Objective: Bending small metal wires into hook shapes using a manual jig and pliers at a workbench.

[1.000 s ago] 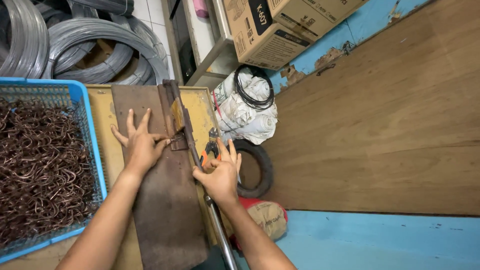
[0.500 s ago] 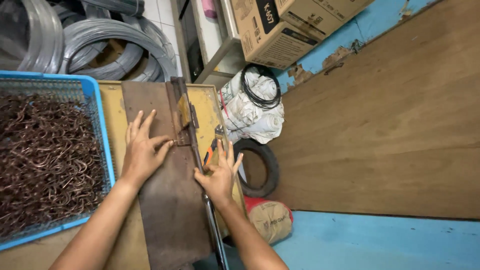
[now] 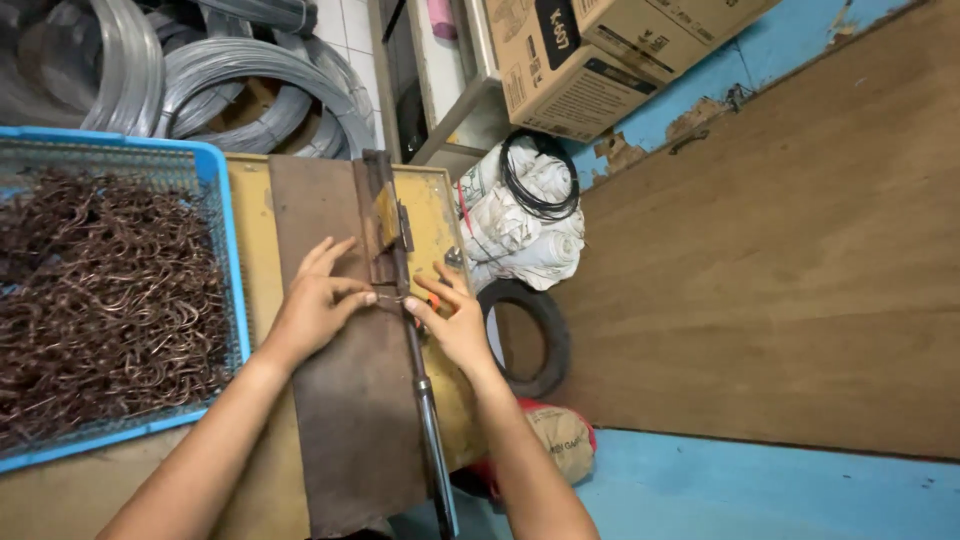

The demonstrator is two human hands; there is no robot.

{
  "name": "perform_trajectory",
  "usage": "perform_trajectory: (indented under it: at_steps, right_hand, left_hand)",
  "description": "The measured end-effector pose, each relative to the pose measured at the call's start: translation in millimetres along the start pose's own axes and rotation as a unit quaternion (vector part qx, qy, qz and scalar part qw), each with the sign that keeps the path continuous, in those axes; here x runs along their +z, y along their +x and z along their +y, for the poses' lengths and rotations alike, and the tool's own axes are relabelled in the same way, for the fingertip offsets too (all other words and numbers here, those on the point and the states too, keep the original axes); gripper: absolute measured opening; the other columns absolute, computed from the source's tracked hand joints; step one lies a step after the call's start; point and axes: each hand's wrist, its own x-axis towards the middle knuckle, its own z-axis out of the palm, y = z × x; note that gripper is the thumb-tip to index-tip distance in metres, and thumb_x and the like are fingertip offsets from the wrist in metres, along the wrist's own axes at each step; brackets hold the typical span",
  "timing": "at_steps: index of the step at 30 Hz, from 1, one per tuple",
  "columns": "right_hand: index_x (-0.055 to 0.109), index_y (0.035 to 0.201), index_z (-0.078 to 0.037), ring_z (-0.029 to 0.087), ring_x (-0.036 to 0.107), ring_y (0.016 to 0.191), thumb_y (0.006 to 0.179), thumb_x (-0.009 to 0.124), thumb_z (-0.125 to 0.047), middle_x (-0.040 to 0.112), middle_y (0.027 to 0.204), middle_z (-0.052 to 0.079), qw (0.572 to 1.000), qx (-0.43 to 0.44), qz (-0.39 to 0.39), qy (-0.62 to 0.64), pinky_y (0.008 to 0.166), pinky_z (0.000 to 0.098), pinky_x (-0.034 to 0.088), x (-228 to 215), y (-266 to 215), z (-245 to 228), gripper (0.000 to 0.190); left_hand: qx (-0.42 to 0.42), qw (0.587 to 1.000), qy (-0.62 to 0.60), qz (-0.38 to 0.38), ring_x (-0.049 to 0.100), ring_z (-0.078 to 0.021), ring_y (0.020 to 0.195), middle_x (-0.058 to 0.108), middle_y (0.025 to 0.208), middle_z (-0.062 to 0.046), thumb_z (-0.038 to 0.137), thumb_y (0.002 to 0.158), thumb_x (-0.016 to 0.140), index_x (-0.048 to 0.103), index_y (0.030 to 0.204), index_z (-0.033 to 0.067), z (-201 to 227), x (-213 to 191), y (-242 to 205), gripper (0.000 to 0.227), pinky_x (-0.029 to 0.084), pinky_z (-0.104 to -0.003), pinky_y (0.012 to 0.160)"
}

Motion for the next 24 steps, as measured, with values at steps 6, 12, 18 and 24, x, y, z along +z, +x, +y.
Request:
perform_trajectory:
  at_steps: [6, 12, 18, 24]
  right_hand:
    - [0.079, 0.114, -0.015, 0.01, 0.07, 0.081, 0.084, 0.087, -0.019, 0.078, 0.104, 0.01, 0.988, 0.074, -0.075, 0.112, 0.067, 0.0272, 0.062, 36, 14, -17, 0.031]
    - [0.065, 0.119, 0.005, 0.024, 0.074, 0.075, 0.088, 0.082, -0.012, 0.073, 0.091, 0.021, 0.958, 0.079, -0.148, 0.231, 0.061, 0.0299, 0.064, 144, 34, -65, 0.039]
    - [0.064, 0.112, 0.006, 0.021, 0.072, 0.06, 0.089, 0.083, -0.019, 0.071, 0.081, 0.018, 0.95, 0.062, -0.19, 0.241, 0.041, 0.0258, 0.059, 261, 84, -58, 0.039]
    - [0.078, 0.103, -0.016, 0.018, 0.073, 0.072, 0.079, 0.087, -0.045, 0.075, 0.074, 0.003, 0.986, 0.023, -0.158, -0.057, 0.064, 0.0337, 0.06, 290, 105, -32, 0.039]
  left_hand:
    - [-0.011, 0.999, 0.011, 0.049, 0.053, -0.0371, 0.136, 0.063, 0.139, -0.004, 0.029, 0.079, 0.084, 0.083, 0.092, 0.0263, -9, -29, -22, 0.013, 0.042, -0.051, 0.113]
    - [-0.02, 0.975, 0.112, 0.191, 0.055, -0.0415, 0.131, 0.063, 0.138, -0.014, 0.024, 0.084, 0.082, 0.08, 0.09, 0.0178, -13, -127, -61, 0.009, 0.043, -0.053, 0.11]
    - [-0.074, 0.941, 0.245, 0.224, 0.057, -0.0301, 0.134, 0.065, 0.138, 0.0, 0.029, 0.091, 0.077, 0.08, 0.1, 0.0267, -76, -195, -69, 0.009, 0.047, -0.049, 0.106]
    - [-0.191, 0.931, 0.226, 0.214, 0.059, -0.0319, 0.129, 0.065, 0.136, 0.001, 0.043, 0.086, 0.078, 0.081, 0.097, 0.0384, -123, -197, -72, 0.012, 0.05, -0.051, 0.097]
